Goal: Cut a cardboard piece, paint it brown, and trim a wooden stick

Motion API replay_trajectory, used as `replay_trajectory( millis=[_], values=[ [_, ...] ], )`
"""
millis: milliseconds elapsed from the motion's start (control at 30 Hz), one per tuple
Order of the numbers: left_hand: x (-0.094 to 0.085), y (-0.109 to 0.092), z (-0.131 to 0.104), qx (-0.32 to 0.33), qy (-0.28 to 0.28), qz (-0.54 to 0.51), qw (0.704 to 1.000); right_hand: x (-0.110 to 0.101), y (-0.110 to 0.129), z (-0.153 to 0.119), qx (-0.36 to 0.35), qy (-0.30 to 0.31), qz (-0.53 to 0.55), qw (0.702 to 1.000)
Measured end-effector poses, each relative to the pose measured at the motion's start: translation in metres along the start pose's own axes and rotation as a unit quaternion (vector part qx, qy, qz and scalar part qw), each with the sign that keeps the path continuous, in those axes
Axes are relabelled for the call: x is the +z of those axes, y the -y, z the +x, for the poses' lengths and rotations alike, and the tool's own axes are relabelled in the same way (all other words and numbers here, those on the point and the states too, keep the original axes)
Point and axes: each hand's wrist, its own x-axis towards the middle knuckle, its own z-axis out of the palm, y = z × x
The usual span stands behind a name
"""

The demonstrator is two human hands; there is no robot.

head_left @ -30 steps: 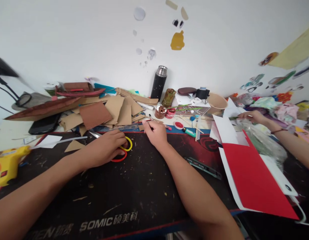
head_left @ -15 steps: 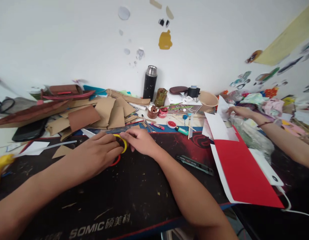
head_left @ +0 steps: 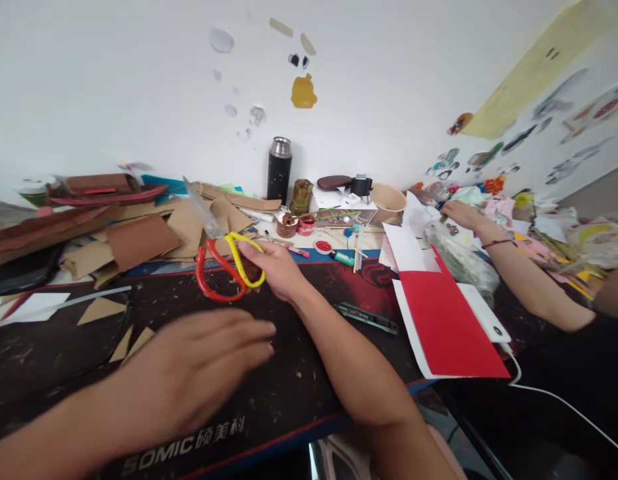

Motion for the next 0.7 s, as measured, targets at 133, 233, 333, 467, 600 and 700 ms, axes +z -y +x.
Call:
replay_trajectory(
  millis=[133, 233, 333, 467, 600, 700],
  values=[
    [0.048, -0.046, 0.02, 0.148, 0.125, -0.053, 0.98, -0.002, 0.011, 0.002, -0.028, -0.022, 0.011, 0.999],
    [0.08, -0.06, 0.036, 0.152, 0.149, -0.091, 0.973, -0.004, 0.016, 0.0, -0.03, -0.021, 0.0, 0.999],
    [0.101, -0.052, 0.043, 0.142, 0.153, -0.1, 0.973, -0.007, 0.02, -0.006, -0.03, -0.022, -0.015, 0.999],
    [0.098, -0.002, 0.024, 0.061, 0.126, -0.025, 0.99, -0.01, 0.027, -0.014, -0.027, -0.03, -0.015, 0.999],
    [0.057, 0.068, -0.034, -0.126, 0.028, 0.118, 0.985, -0.015, 0.028, -0.019, -0.019, -0.038, -0.012, 0.999],
    [0.025, 0.091, -0.068, -0.236, -0.078, 0.205, 0.947, -0.017, 0.022, -0.02, -0.005, -0.042, -0.006, 0.999]
  ],
)
